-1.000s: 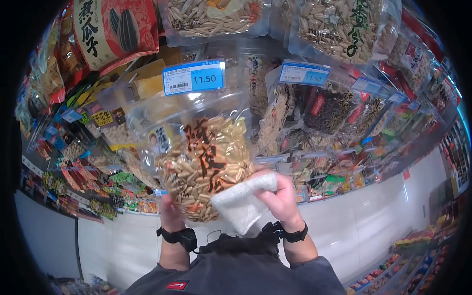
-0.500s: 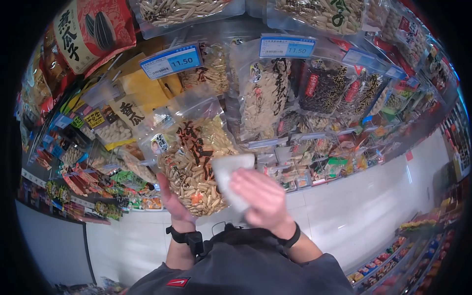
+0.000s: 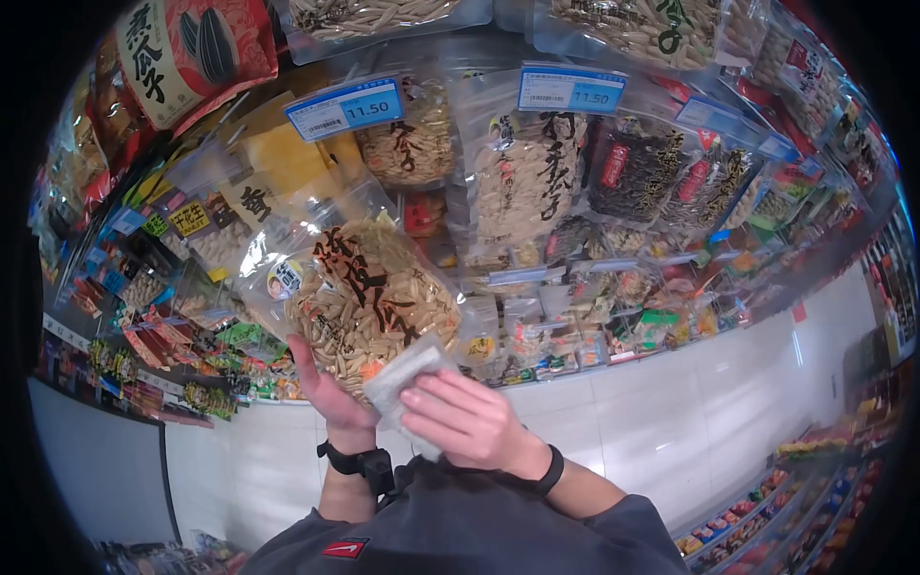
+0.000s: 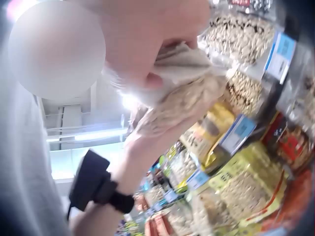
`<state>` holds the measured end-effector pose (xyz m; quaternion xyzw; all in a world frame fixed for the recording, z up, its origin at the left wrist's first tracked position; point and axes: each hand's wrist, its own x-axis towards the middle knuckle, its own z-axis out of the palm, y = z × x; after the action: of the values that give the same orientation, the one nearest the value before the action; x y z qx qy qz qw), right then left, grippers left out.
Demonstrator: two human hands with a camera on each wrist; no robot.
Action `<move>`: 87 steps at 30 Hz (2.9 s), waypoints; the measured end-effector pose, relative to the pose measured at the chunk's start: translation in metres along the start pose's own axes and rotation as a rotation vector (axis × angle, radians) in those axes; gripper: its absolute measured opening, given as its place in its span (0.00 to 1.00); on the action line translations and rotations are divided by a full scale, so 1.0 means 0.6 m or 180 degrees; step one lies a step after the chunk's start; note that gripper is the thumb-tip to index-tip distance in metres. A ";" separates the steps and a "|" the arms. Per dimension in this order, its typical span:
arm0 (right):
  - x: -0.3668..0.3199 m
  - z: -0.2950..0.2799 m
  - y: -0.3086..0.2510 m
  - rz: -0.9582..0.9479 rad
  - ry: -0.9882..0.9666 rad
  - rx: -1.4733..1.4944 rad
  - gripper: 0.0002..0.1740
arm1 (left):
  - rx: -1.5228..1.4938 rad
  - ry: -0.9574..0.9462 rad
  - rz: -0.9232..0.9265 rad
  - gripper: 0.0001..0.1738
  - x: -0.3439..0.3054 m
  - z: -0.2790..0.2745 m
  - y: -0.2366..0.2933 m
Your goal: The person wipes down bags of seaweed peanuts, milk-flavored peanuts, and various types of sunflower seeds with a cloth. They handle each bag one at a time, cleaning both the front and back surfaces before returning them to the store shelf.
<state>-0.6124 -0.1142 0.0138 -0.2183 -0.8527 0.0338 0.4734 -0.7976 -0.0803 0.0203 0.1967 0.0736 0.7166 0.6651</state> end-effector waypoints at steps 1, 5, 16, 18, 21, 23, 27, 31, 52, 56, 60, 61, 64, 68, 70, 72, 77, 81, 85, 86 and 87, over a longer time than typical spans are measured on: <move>0.000 -0.006 0.016 -0.0006 -0.0002 0.0017 0.26 | -0.0118 -0.0088 -0.0047 0.45 0.000 0.002 0.002; -0.007 -0.013 0.046 0.1083 0.0328 -0.0600 0.27 | -0.0063 -0.0087 -0.0102 0.44 -0.004 0.000 0.002; -0.011 -0.011 0.066 0.0950 0.0505 0.0140 0.28 | -0.0013 -0.0136 -0.0083 0.44 -0.007 0.004 0.002; -0.006 -0.004 0.055 0.1043 0.0632 0.0078 0.26 | -0.0119 -0.0230 -0.0094 0.44 -0.006 -0.002 -0.004; 0.009 0.017 -0.001 0.0252 0.0185 0.0222 0.21 | -0.0170 -0.0221 -0.0039 0.42 -0.003 -0.011 -0.013; 0.004 0.026 -0.020 -0.0308 -0.0080 0.0280 0.19 | -0.0074 0.0123 -0.0067 0.43 -0.002 0.006 -0.012; 0.002 0.010 0.043 0.0438 0.0421 0.0191 0.20 | 0.0008 0.0027 -0.0020 0.43 -0.002 -0.008 -0.010; 0.003 -0.002 0.073 0.1701 0.0851 0.0690 0.23 | 0.0026 -0.0060 -0.0180 0.46 -0.012 -0.007 -0.014; 0.022 -0.010 0.063 0.0601 0.0080 0.0427 0.31 | -0.0792 -0.0142 -0.0402 0.38 -0.022 -0.033 -0.006; 0.026 -0.007 0.063 0.1350 0.0431 0.0298 0.34 | -0.0787 -0.0358 -0.0493 0.37 -0.031 -0.039 -0.018; 0.040 0.001 0.025 0.0188 -0.0084 0.0854 0.31 | -0.0438 -0.0246 -0.0576 0.38 -0.040 -0.059 -0.014; 0.040 -0.001 0.034 0.0050 -0.0165 0.0864 0.30 | -0.0003 -0.0119 -0.0645 0.39 -0.042 -0.059 -0.009; 0.032 -0.019 0.066 0.0738 0.0101 0.0667 0.30 | -0.0261 -0.0457 -0.0741 0.39 -0.041 -0.042 -0.017; 0.040 -0.018 0.050 0.1441 0.0494 0.0476 0.31 | -0.0325 -0.0283 -0.0650 0.38 -0.044 -0.051 -0.033; 0.040 -0.010 0.025 0.0656 0.0264 0.0701 0.30 | -0.0749 -0.0567 -0.0743 0.36 -0.042 -0.052 -0.033; 0.045 -0.017 0.024 0.0319 -0.0088 0.0758 0.30 | -0.0455 -0.0455 -0.0718 0.37 -0.042 -0.046 -0.024; 0.038 -0.030 0.066 0.1728 0.0631 0.0465 0.30 | -0.0301 -0.0165 -0.0903 0.46 -0.045 -0.035 -0.023; 0.043 -0.021 0.039 0.0620 -0.0047 0.0635 0.32 | -0.0259 -0.0220 -0.1181 0.59 -0.047 -0.032 -0.025; 0.057 -0.042 0.043 0.0220 -0.0521 0.0934 0.31 | 0.0531 -0.0777 -0.0872 0.60 -0.068 -0.058 -0.015; 0.053 -0.046 0.054 0.0634 -0.0149 0.0953 0.33 | 0.0535 -0.0777 -0.0872 0.60 -0.067 -0.052 -0.003; 0.054 -0.047 0.061 0.0625 -0.0152 0.0953 0.33 | 0.1161 -0.0913 -0.1234 0.54 -0.065 -0.043 0.013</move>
<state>-0.5918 -0.0722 0.0451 -0.2267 -0.8237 0.2117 0.4747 -0.8133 -0.1153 -0.0073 0.3944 0.1426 0.5162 0.7467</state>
